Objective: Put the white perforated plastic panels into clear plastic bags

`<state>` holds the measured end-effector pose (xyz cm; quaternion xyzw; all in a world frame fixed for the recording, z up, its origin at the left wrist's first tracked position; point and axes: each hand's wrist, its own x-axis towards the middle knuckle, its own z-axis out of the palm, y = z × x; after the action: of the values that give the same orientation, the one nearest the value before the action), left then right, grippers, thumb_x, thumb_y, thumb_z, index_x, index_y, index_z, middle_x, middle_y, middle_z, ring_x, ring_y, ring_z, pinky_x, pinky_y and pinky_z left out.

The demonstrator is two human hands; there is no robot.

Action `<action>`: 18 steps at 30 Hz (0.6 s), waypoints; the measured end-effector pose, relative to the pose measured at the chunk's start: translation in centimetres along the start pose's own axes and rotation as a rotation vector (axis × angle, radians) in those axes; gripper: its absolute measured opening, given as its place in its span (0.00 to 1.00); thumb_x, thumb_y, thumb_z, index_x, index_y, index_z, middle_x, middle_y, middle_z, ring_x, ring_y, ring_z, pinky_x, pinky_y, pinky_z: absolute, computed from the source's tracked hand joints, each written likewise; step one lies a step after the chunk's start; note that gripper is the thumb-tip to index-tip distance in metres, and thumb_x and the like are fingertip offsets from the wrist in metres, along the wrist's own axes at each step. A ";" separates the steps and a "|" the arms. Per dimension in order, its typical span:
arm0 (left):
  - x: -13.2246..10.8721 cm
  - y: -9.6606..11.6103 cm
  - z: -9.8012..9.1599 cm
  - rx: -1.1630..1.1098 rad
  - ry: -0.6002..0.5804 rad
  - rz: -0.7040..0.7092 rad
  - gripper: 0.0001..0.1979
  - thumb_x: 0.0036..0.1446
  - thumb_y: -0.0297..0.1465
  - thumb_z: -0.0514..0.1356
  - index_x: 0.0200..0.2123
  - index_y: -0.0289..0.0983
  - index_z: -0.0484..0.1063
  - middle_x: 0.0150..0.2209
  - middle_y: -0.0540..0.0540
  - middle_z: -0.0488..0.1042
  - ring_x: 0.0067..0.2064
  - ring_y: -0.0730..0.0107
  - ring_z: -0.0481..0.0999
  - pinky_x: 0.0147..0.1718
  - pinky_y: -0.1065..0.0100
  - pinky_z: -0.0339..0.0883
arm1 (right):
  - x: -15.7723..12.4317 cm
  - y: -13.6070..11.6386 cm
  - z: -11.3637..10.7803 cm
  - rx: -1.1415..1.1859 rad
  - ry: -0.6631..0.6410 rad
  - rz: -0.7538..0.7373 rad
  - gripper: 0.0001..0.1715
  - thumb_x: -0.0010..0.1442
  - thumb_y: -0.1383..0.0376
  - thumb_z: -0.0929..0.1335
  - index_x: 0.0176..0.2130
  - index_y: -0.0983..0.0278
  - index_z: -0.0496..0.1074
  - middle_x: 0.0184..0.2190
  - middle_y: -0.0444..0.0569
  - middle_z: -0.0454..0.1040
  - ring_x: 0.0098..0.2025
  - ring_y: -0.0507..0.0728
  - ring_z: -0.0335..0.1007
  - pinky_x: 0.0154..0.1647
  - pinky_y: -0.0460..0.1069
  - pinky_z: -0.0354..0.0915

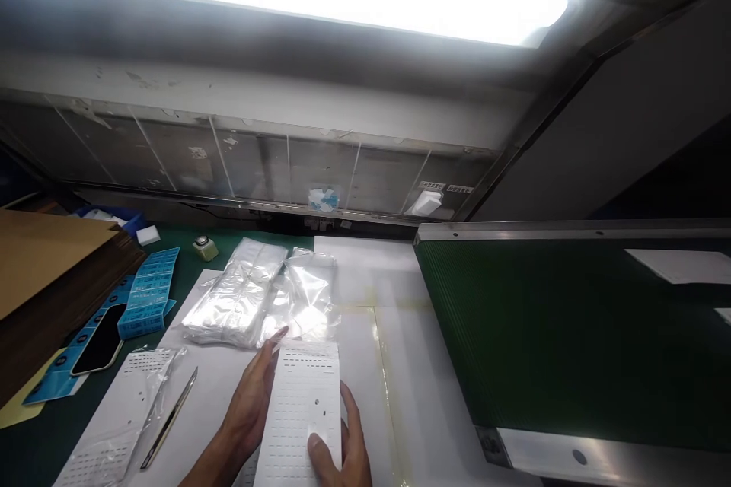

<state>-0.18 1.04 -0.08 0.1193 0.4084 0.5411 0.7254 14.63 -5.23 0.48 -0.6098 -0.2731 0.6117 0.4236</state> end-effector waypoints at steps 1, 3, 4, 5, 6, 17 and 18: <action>0.0 0.0 0.0 -0.024 -0.004 -0.006 0.28 0.57 0.47 0.54 0.58 0.45 0.57 0.56 0.42 0.64 0.55 0.53 0.65 0.52 0.57 0.62 | 0.0 0.0 -0.1 -0.013 -0.003 -0.010 0.60 0.40 0.43 0.72 0.63 0.61 0.47 0.48 0.57 0.72 0.49 0.70 0.67 0.47 0.59 0.65; -0.3 -0.1 0.3 -0.013 0.001 -0.003 0.28 0.57 0.47 0.54 0.58 0.44 0.58 0.57 0.42 0.64 0.56 0.52 0.64 0.53 0.56 0.61 | 0.1 -0.1 0.0 -0.006 -0.004 -0.006 0.60 0.40 0.42 0.71 0.63 0.61 0.47 0.49 0.58 0.71 0.50 0.70 0.66 0.47 0.59 0.65; -0.5 -0.1 0.6 0.016 0.015 0.002 0.27 0.57 0.47 0.54 0.58 0.44 0.59 0.57 0.43 0.63 0.57 0.52 0.62 0.54 0.55 0.60 | 0.1 -0.1 0.1 0.013 -0.009 -0.001 0.60 0.41 0.42 0.71 0.63 0.61 0.46 0.51 0.58 0.70 0.51 0.70 0.66 0.48 0.59 0.64; -0.8 -0.2 0.8 0.054 0.032 0.006 0.27 0.57 0.47 0.54 0.57 0.45 0.59 0.58 0.44 0.62 0.59 0.52 0.60 0.56 0.56 0.58 | 0.2 -0.1 0.2 0.035 -0.009 0.004 0.59 0.42 0.42 0.70 0.63 0.60 0.45 0.52 0.57 0.68 0.53 0.70 0.64 0.49 0.60 0.64; -1.2 -0.2 0.9 0.088 0.054 0.011 0.26 0.57 0.47 0.54 0.57 0.46 0.60 0.59 0.45 0.60 0.60 0.52 0.57 0.57 0.56 0.56 | 0.2 0.0 0.3 0.048 -0.002 0.005 0.59 0.43 0.41 0.69 0.63 0.59 0.43 0.54 0.56 0.67 0.54 0.69 0.63 0.50 0.60 0.62; -3.8 -1.4 -0.6 -0.016 -0.073 -0.195 0.27 0.55 0.45 0.58 0.54 0.38 0.64 0.48 0.41 0.73 0.50 0.51 0.71 0.49 0.58 0.64 | 2.2 -0.6 -3.2 -0.296 -0.002 -0.146 0.29 0.53 0.47 0.65 0.49 0.60 0.66 0.44 0.52 0.73 0.46 0.63 0.68 0.44 0.55 0.66; -3.8 -1.6 -0.4 -0.017 -0.077 -0.202 0.27 0.55 0.45 0.58 0.54 0.38 0.64 0.47 0.40 0.73 0.49 0.51 0.71 0.48 0.58 0.65 | 2.5 -1.1 -3.3 -0.342 -0.007 -0.195 0.26 0.53 0.49 0.65 0.47 0.60 0.67 0.43 0.51 0.73 0.44 0.61 0.69 0.43 0.53 0.67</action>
<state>0.32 -3.02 0.45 0.0923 0.3855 0.4635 0.7925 18.29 -3.13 -0.21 -0.6413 -0.4323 0.5147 0.3700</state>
